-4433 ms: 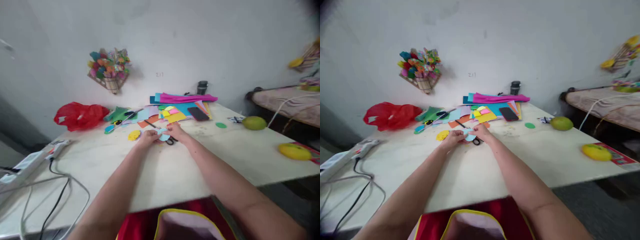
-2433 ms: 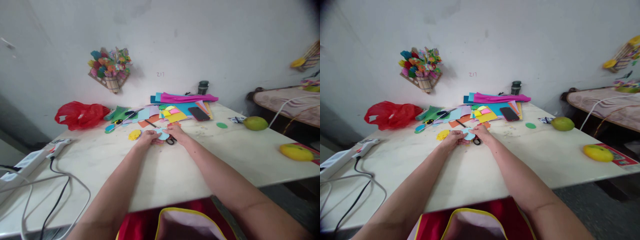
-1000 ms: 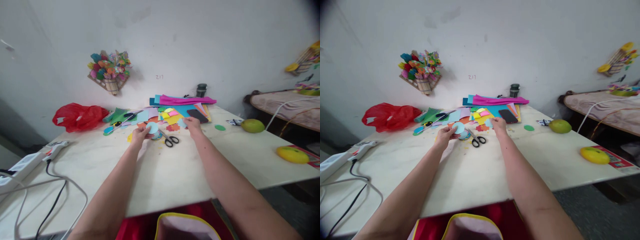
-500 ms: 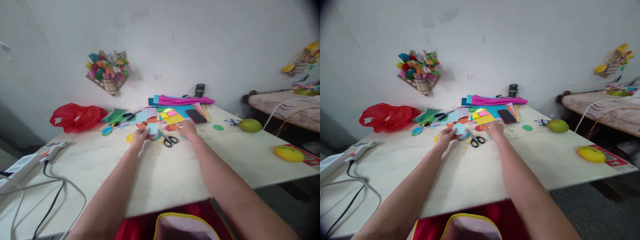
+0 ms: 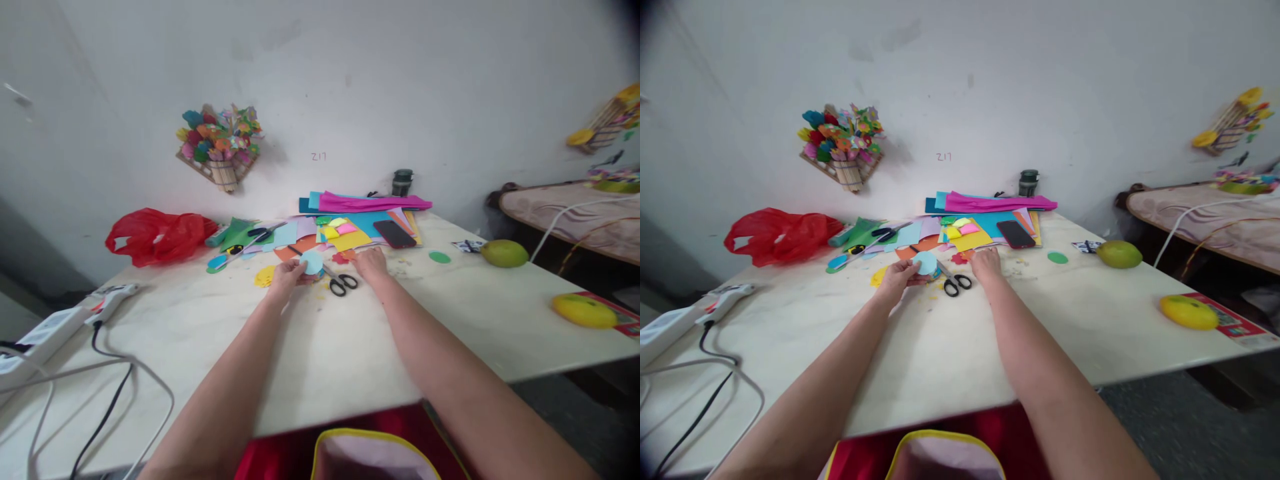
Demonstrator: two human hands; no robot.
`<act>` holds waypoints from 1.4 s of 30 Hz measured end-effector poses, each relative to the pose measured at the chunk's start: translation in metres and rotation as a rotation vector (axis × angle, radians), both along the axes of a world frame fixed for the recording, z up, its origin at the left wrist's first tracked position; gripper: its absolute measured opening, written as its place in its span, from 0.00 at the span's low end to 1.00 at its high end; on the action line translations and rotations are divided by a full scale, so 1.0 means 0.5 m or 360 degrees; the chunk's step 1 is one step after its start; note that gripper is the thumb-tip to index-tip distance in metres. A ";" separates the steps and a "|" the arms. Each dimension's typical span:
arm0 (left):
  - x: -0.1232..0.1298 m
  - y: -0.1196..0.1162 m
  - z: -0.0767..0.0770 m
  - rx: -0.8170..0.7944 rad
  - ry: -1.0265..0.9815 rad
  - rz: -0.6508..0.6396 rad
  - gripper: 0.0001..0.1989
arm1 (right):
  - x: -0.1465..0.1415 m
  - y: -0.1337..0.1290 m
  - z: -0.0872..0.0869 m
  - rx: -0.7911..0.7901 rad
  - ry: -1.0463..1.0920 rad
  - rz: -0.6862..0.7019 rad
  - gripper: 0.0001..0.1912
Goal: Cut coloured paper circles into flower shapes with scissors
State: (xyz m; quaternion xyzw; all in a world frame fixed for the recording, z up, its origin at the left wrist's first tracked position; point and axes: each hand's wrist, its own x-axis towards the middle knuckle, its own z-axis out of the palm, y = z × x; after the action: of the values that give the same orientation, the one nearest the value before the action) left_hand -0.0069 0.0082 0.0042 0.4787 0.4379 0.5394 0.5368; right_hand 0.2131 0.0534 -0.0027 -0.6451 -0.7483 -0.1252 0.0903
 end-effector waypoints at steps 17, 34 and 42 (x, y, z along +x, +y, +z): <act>0.007 -0.006 0.007 -0.0104 -0.0094 -0.0048 0.07 | -0.015 -0.038 0.033 0.0667 0.0321 0.0424 0.14; 0.008 -0.007 0.004 -0.0048 -0.0372 -0.0044 0.12 | -0.092 -0.093 0.033 0.0578 0.0125 0.1155 0.14; 0.000 0.000 -0.003 -0.0074 -0.0186 0.0055 0.15 | -0.099 -0.085 0.024 0.0390 0.0971 0.0726 0.15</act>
State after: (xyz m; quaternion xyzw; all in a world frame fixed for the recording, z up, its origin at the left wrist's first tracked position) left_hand -0.0068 0.0082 0.0026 0.4260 0.4265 0.5653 0.5630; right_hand 0.1637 0.0106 0.0095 -0.4543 -0.7907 0.0070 0.4103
